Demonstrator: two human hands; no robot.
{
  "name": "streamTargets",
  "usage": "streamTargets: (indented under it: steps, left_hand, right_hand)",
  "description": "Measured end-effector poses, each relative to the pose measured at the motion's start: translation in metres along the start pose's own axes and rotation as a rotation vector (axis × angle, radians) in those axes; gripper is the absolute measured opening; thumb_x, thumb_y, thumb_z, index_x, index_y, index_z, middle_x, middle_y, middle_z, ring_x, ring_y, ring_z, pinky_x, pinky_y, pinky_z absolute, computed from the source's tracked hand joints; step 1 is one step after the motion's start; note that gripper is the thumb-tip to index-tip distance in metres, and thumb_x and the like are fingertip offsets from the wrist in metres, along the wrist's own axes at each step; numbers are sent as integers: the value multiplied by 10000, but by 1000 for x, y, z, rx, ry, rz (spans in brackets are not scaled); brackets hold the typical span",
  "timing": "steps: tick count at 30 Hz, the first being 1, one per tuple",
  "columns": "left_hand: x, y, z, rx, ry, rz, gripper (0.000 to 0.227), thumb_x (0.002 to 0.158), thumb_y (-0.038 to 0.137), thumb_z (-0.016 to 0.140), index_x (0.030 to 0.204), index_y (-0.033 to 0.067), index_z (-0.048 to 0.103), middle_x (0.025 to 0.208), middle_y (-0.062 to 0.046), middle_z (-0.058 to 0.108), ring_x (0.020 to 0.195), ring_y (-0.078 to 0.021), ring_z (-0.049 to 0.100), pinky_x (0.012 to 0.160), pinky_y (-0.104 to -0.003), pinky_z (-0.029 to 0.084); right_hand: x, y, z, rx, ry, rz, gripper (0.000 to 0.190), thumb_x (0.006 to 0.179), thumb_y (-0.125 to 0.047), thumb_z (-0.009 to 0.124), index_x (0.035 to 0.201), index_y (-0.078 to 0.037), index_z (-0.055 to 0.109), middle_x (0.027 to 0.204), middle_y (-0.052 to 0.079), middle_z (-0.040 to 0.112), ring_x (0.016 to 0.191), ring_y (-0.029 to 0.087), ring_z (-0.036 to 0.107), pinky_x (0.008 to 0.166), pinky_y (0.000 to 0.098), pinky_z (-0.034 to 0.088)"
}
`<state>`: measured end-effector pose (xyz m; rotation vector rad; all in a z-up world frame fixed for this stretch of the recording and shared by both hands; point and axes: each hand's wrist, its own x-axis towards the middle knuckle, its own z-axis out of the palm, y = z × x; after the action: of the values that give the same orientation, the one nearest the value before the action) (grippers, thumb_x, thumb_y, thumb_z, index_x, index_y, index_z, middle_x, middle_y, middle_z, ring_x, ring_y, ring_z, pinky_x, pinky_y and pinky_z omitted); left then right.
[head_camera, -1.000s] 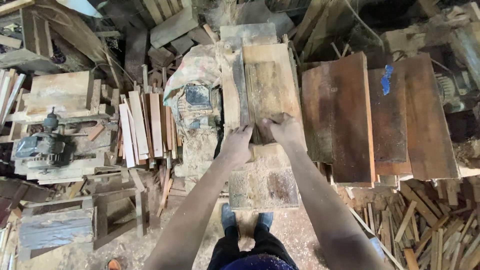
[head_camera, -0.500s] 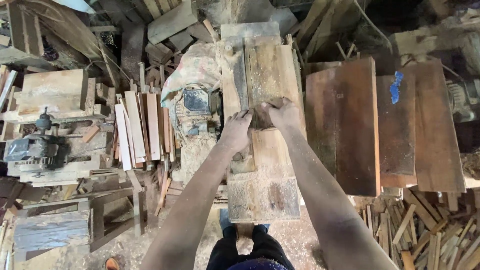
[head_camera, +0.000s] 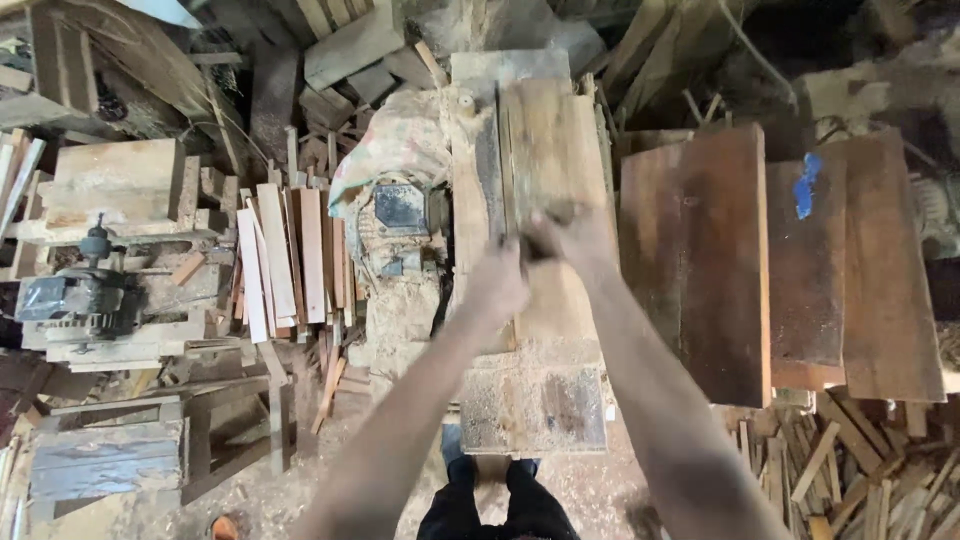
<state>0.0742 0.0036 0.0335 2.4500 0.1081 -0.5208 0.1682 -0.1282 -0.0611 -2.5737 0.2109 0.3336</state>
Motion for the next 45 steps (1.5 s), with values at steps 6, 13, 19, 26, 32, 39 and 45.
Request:
streamTargets:
  steps: [6, 13, 19, 26, 32, 39, 45]
  left_hand:
    - [-164, 42, 26, -308, 222, 48, 421, 908, 86, 620, 1281, -52, 484, 1049, -338, 610, 950, -583, 660, 766, -617, 570]
    - [-204, 5, 78, -580, -382, -429, 214, 1020, 201, 614, 1201, 92, 650, 1124, -59, 754, 791, -129, 723, 649, -228, 618]
    - [-185, 53, 75, -649, -187, -42, 195, 947, 229, 619, 1018, 68, 704, 917, -227, 738, 913, -384, 751, 712, -459, 606]
    - [-56, 86, 147, -681, -108, 71, 556, 957, 214, 655, 1457, 1, 534, 1168, -254, 713, 1083, -339, 704, 864, -441, 602]
    - [-50, 117, 134, -575, -54, 63, 570, 942, 309, 665, 1435, 41, 566, 1291, -265, 650, 1209, -371, 645, 988, -448, 572]
    - [-122, 98, 91, -923, -74, 48, 775, 881, 361, 768, 1506, 25, 458, 1159, -227, 686, 1035, -266, 696, 881, -381, 606]
    - [-166, 48, 90, -992, -35, -27, 306, 932, 352, 735, 999, 54, 730, 753, -90, 701, 681, -165, 691, 542, -264, 563]
  right_hand:
    - [-137, 110, 34, -186, -88, -292, 412, 1009, -503, 531, 1115, -201, 790, 1196, 94, 735, 1239, 277, 634, 1053, 463, 448]
    - [-269, 94, -43, 558, -269, 71, 373, 910, -290, 756, 1155, -19, 680, 888, 84, 783, 632, 123, 745, 390, 138, 586]
    - [-241, 115, -85, 440, 59, 241, 684, 720, -590, 869, 1168, -94, 723, 1138, 195, 745, 1182, 361, 677, 967, 519, 532]
    - [-172, 125, -164, 333, 306, 230, 657, 800, -585, 801, 1183, -63, 684, 1075, 216, 741, 1104, 436, 685, 925, 571, 542]
    - [-151, 155, -171, 359, 283, 269, 596, 842, -547, 795, 1229, -111, 672, 1031, 163, 747, 947, 353, 732, 818, 510, 588]
    - [-185, 131, -143, 944, 32, 421, 705, 879, -541, 812, 1302, 6, 670, 1192, 280, 681, 1085, 332, 666, 826, 483, 579]
    - [-216, 102, -105, 579, -22, 268, 418, 854, -500, 784, 904, -85, 794, 789, 161, 735, 829, 249, 694, 718, 442, 541]
